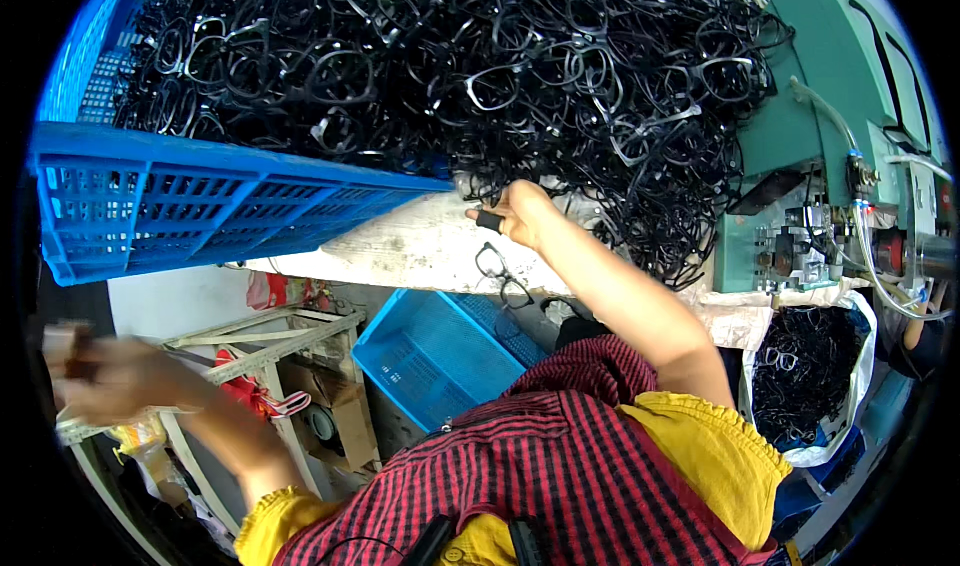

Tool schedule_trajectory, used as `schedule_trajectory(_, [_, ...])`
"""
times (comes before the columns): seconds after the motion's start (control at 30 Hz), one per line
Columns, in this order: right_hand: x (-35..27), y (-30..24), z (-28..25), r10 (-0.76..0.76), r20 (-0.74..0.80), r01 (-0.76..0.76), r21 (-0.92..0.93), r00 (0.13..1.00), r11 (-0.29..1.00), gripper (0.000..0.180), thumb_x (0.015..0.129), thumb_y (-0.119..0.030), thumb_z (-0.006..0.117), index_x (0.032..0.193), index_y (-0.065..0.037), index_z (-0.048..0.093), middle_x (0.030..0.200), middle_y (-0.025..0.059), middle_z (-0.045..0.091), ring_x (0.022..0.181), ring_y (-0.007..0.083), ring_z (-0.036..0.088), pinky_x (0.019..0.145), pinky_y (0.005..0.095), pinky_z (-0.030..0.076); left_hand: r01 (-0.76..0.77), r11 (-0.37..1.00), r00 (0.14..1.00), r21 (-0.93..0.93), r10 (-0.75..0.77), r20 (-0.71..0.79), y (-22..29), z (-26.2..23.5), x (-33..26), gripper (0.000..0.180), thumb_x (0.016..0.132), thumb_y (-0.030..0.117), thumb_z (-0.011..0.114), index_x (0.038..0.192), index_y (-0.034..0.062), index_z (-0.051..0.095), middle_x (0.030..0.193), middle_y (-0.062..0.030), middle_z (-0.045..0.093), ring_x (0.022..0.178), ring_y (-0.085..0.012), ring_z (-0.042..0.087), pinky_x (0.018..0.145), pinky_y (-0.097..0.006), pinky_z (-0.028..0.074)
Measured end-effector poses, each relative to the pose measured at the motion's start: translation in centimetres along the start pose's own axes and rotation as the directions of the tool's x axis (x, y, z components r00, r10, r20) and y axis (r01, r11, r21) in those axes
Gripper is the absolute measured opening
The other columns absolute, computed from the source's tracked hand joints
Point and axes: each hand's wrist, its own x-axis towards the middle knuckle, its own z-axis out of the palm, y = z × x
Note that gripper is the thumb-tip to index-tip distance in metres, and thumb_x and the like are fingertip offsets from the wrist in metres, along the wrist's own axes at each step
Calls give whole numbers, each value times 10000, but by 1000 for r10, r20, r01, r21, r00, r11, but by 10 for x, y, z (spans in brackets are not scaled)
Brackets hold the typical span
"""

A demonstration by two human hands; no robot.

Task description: The person assembles eyeglasses by inserting nose pads into the frames using a pneumatic press. They handle eyeglass frames and nose pads, operate the press, and place finished units into a bag. The person also moves a large pile of frames and empties a crate of frames onto the table.

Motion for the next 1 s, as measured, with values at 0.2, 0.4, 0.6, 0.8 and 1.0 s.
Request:
schedule_trajectory(0.2, [-4,31,-10,1,45,-12,230,999,973,262,958,-100,349,1043,119,464,1082,307,531,1036,443,571,900,527,546,215,977,599,15,-144,787,70,78,-434,750,890,332,658,1490,33,321,1533,-282,257,1406,-462,260,1161,-507,206])
schedule_trajectory(0.4, [-63,78,-55,-272,120,286,-125,955,950,304,964,-102,480,1166,123,509,1079,257,632,1006,331,651,895,405,542,-26,994,466,-105,105,879,51,142,-431,586,781,315,723,1289,59,585,1464,-231,411,1218,-446,477,1018,-476,408])
schedule_trajectory(0.6, [-35,150,-117,-291,155,324,-599,944,732,261,959,-86,509,1151,75,582,1027,163,676,947,229,680,836,303,555,188,944,744,-271,44,667,27,87,-422,266,887,199,618,1100,55,685,1116,-155,674,1044,-353,614,913,-399,487])
schedule_trajectory(0.8, [-9,130,-87,-540,549,724,-666,638,178,302,954,-126,553,1197,46,608,1092,133,676,988,185,654,931,318,479,982,181,189,-54,-958,214,-73,-119,-716,305,944,189,635,1175,-10,629,1025,-88,670,874,-161,616,768,-287,507])
schedule_trajectory(1.0, [-37,330,-216,-198,587,602,-798,785,20,125,934,-46,601,1039,-71,665,950,61,662,849,124,625,787,248,492,575,-814,-818,-88,-566,-102,-45,-246,-948,669,933,401,633,1415,5,393,1380,-160,503,1176,-327,540,955,-489,466])
